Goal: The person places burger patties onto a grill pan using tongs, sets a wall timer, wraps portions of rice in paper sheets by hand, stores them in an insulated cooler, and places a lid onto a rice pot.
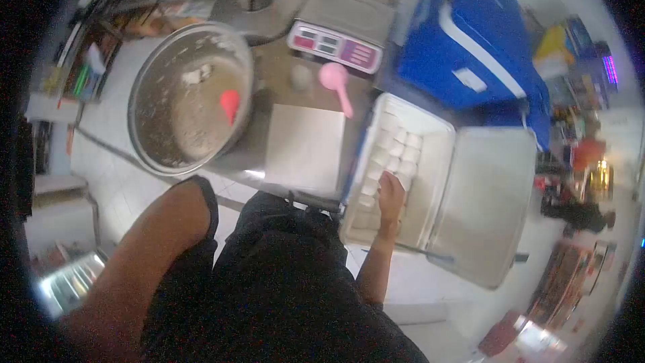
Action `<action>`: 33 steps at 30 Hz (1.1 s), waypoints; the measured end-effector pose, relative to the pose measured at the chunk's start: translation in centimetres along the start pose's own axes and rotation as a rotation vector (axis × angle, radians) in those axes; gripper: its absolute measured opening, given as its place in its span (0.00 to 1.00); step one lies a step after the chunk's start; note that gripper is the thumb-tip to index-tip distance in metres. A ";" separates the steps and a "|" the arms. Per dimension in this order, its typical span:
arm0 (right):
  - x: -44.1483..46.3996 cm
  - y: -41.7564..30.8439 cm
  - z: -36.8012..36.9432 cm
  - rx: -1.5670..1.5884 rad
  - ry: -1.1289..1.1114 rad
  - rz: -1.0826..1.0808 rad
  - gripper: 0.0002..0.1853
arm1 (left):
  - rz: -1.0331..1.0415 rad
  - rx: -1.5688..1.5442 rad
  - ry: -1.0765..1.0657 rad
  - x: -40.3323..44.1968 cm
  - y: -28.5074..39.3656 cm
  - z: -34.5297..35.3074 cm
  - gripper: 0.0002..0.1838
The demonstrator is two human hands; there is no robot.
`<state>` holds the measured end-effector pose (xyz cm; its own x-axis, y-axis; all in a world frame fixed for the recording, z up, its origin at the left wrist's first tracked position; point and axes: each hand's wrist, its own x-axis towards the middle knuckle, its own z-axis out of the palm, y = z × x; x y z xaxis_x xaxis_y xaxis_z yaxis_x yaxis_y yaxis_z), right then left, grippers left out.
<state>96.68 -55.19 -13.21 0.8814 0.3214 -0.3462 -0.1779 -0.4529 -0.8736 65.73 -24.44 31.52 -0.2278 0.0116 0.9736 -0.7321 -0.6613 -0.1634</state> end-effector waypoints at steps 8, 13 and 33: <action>1.5 -8.9 10.3 0.009 -0.145 -0.151 0.18 | 0.036 0.153 -0.001 2.0 -1.4 -9.9 0.22; 2.5 -12.4 15.2 -0.074 -0.239 -0.156 0.15 | 0.005 0.151 -0.006 3.0 -2.9 -14.4 0.22; -1.2 -11.3 15.9 -0.032 -0.361 -0.116 0.19 | 0.093 0.140 0.009 4.1 2.3 -14.2 0.20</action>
<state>90.68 -37.24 -8.30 0.6826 0.6423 -0.3486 -0.0668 -0.4202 -0.9050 54.01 -15.25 32.89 -0.2968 -0.0486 0.9537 -0.6107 -0.7582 -0.2287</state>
